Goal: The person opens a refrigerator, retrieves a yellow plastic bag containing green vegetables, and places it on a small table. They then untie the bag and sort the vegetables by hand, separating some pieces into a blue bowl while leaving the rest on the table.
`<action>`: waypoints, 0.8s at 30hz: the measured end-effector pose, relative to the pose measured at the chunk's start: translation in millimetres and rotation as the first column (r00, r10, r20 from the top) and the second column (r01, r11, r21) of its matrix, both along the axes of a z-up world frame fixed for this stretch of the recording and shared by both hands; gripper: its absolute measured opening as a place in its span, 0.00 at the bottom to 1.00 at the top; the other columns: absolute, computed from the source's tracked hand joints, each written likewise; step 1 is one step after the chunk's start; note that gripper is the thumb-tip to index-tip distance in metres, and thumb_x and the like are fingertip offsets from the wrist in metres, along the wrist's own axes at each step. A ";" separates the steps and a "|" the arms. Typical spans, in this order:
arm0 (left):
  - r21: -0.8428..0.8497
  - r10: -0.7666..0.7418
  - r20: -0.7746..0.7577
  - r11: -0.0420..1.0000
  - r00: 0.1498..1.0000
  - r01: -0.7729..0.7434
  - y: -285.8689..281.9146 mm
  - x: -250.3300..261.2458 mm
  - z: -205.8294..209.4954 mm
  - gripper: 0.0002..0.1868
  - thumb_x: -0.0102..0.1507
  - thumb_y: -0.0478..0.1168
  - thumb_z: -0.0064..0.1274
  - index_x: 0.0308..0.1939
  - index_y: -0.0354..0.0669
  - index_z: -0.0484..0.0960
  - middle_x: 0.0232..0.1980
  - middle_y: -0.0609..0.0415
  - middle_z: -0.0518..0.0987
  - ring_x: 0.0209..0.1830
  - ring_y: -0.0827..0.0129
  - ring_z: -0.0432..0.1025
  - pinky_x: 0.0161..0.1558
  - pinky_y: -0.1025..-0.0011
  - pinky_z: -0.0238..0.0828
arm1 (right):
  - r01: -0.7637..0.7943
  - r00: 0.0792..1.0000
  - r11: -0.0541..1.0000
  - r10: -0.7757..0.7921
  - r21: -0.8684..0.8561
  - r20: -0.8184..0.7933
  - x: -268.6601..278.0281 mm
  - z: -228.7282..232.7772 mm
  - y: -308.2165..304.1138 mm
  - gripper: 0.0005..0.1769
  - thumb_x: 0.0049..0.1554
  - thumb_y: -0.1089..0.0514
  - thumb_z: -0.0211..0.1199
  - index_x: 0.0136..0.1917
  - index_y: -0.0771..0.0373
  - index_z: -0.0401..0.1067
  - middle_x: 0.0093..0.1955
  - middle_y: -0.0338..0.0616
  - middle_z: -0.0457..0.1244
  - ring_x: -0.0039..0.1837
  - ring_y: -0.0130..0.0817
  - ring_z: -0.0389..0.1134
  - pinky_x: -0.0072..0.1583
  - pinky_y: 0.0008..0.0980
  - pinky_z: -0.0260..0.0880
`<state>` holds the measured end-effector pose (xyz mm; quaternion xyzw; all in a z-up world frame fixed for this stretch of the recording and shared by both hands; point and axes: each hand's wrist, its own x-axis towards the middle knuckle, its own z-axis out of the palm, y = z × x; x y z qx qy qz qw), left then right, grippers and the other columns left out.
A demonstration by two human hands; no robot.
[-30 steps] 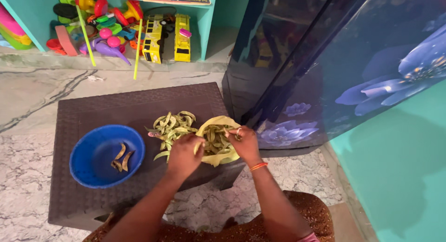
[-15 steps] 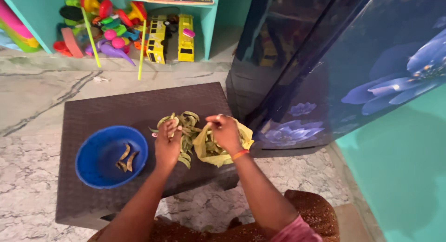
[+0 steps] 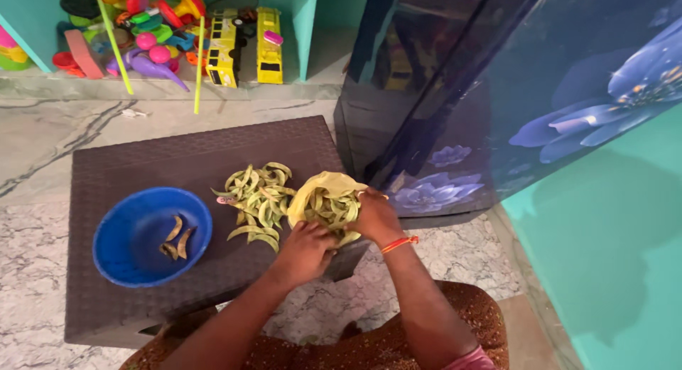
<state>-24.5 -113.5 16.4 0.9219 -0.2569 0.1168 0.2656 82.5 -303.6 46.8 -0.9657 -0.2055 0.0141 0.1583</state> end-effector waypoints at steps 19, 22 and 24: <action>0.320 0.011 -0.180 0.946 0.984 0.048 -1.3 -10.9 -9.8 0.19 0.56 0.33 0.54 0.51 0.50 0.85 0.53 0.52 0.82 0.56 0.62 0.75 0.64 0.58 0.64 | -0.274 0.903 0.912 0.353 -0.306 0.244 22.4 -27.7 14.9 0.32 0.36 0.52 0.77 0.55 0.57 0.75 0.56 0.47 0.66 0.62 0.49 0.67 0.58 0.42 0.72; 0.243 0.014 -0.093 0.970 0.996 0.009 0.8 -9.3 -6.7 0.20 0.56 0.33 0.53 0.52 0.49 0.85 0.53 0.53 0.83 0.56 0.61 0.76 0.63 0.58 0.65 | -0.212 0.961 0.945 0.247 -0.249 0.120 36.4 -16.9 12.3 0.34 0.38 0.48 0.77 0.57 0.55 0.74 0.58 0.48 0.67 0.60 0.50 0.68 0.58 0.45 0.72; 0.256 0.021 -0.081 0.967 0.997 0.000 2.6 -8.2 -5.7 0.20 0.56 0.34 0.53 0.52 0.48 0.84 0.52 0.52 0.83 0.57 0.60 0.75 0.63 0.58 0.65 | -0.160 0.978 0.969 0.182 -0.190 0.104 40.1 -10.3 14.5 0.36 0.39 0.47 0.77 0.61 0.56 0.73 0.59 0.48 0.67 0.60 0.51 0.69 0.58 0.47 0.72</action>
